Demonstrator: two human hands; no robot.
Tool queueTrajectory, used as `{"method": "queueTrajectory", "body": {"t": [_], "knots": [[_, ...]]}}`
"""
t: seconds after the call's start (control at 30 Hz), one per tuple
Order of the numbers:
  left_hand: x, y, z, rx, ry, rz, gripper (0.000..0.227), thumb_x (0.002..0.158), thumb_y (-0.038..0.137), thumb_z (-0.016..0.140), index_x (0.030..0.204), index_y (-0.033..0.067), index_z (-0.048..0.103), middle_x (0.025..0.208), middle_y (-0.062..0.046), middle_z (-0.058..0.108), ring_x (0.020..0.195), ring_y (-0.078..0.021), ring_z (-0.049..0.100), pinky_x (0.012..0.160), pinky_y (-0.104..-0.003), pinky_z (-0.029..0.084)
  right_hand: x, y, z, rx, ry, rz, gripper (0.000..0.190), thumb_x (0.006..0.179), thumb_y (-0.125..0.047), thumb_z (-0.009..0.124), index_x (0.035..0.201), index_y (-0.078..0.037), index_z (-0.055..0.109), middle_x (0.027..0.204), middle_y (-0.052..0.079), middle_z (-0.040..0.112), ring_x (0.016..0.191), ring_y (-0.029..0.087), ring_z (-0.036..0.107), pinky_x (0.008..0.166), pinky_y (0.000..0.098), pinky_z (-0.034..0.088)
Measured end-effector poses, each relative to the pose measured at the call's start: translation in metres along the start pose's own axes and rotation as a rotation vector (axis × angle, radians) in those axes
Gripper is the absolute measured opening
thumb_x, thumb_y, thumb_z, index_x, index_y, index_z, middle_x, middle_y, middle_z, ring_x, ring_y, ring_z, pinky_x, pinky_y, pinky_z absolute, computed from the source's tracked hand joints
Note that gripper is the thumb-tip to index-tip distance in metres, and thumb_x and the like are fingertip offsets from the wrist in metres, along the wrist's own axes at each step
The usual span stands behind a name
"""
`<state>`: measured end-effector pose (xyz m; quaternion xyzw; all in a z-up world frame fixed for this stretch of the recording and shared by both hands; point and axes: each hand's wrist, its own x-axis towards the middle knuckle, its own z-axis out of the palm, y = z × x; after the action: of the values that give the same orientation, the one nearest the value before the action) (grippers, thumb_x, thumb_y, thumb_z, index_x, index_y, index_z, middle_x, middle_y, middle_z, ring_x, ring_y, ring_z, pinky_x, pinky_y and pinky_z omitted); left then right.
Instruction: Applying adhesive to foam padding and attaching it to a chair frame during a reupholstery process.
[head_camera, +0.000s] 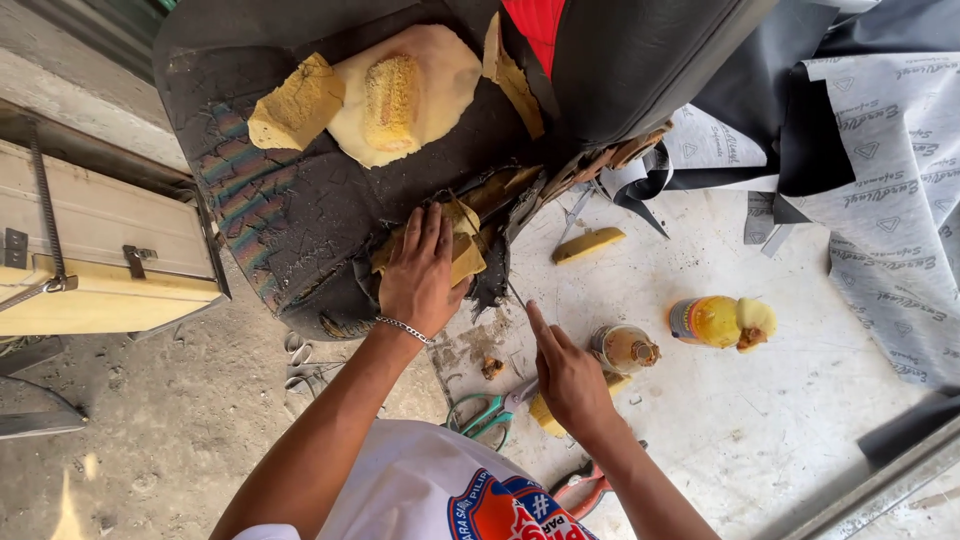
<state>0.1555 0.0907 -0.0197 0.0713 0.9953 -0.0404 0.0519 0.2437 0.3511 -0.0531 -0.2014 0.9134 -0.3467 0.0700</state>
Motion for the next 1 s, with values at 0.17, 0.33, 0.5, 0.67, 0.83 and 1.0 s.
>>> {"method": "queueTrajectory", "body": {"t": [0.17,0.33,0.5,0.67,0.83,1.0], "knots": [[0.002,0.002,-0.004,-0.043,-0.035,-0.014,0.092,0.099,0.054,0.075,0.171,0.0041,0.049,0.185,-0.019,0.036,0.167,-0.0413,0.036,0.129,-0.053,0.043,-0.020,-0.004,0.003,0.025,-0.080,0.077,0.067,0.109,-0.002,0.048,0.176,-0.010,0.043,0.086,0.014,0.074,0.058,0.026,0.070,0.052,0.0404,0.059],[0.006,-0.002,-0.005,-0.032,-0.058,-0.016,0.090,0.099,0.059,0.072,0.171,0.0082,0.050,0.182,-0.016,0.043,0.166,-0.0399,0.037,0.127,-0.052,0.047,-0.016,0.012,0.020,-0.012,-0.040,0.011,0.060,0.113,-0.011,0.050,0.173,-0.013,0.049,0.071,0.009,0.072,0.047,0.023,0.067,0.045,0.0350,0.057],[0.007,0.000,-0.007,-0.004,-0.092,-0.029,0.088,0.099,0.060,0.072,0.170,0.0122,0.052,0.183,-0.013,0.042,0.167,-0.0396,0.036,0.128,-0.051,0.046,0.016,0.020,0.025,-0.129,0.090,-0.135,0.058,0.112,-0.014,0.052,0.170,-0.017,0.052,0.067,0.006,0.068,0.044,0.026,0.064,0.040,0.0397,0.049],[0.008,0.000,-0.006,-0.002,-0.108,-0.040,0.090,0.098,0.062,0.073,0.171,0.0147,0.052,0.183,-0.010,0.041,0.168,-0.0380,0.034,0.125,-0.050,0.051,0.066,0.021,0.046,-0.148,0.115,-0.128,0.057,0.114,-0.014,0.051,0.171,-0.017,0.054,0.066,0.001,0.072,0.046,0.014,0.061,0.044,0.0285,0.050],[0.008,-0.001,-0.010,-0.008,-0.108,-0.029,0.090,0.096,0.063,0.075,0.170,0.0158,0.053,0.181,-0.009,0.044,0.166,-0.0364,0.037,0.118,-0.047,0.058,0.108,0.007,0.052,-0.170,0.203,-0.215,0.058,0.110,-0.006,0.056,0.168,-0.012,0.056,0.068,0.005,0.072,0.047,0.018,0.062,0.044,0.0335,0.048],[0.006,-0.002,0.001,0.003,-0.016,-0.037,0.088,0.093,0.059,0.076,0.166,0.0135,0.057,0.177,-0.010,0.050,0.163,-0.0360,0.042,0.108,-0.046,0.064,0.024,0.028,0.058,-0.123,0.097,-0.044,0.063,0.111,-0.012,0.051,0.174,-0.019,0.049,0.063,0.000,0.068,0.048,0.013,0.058,0.043,0.0255,0.045]]}}
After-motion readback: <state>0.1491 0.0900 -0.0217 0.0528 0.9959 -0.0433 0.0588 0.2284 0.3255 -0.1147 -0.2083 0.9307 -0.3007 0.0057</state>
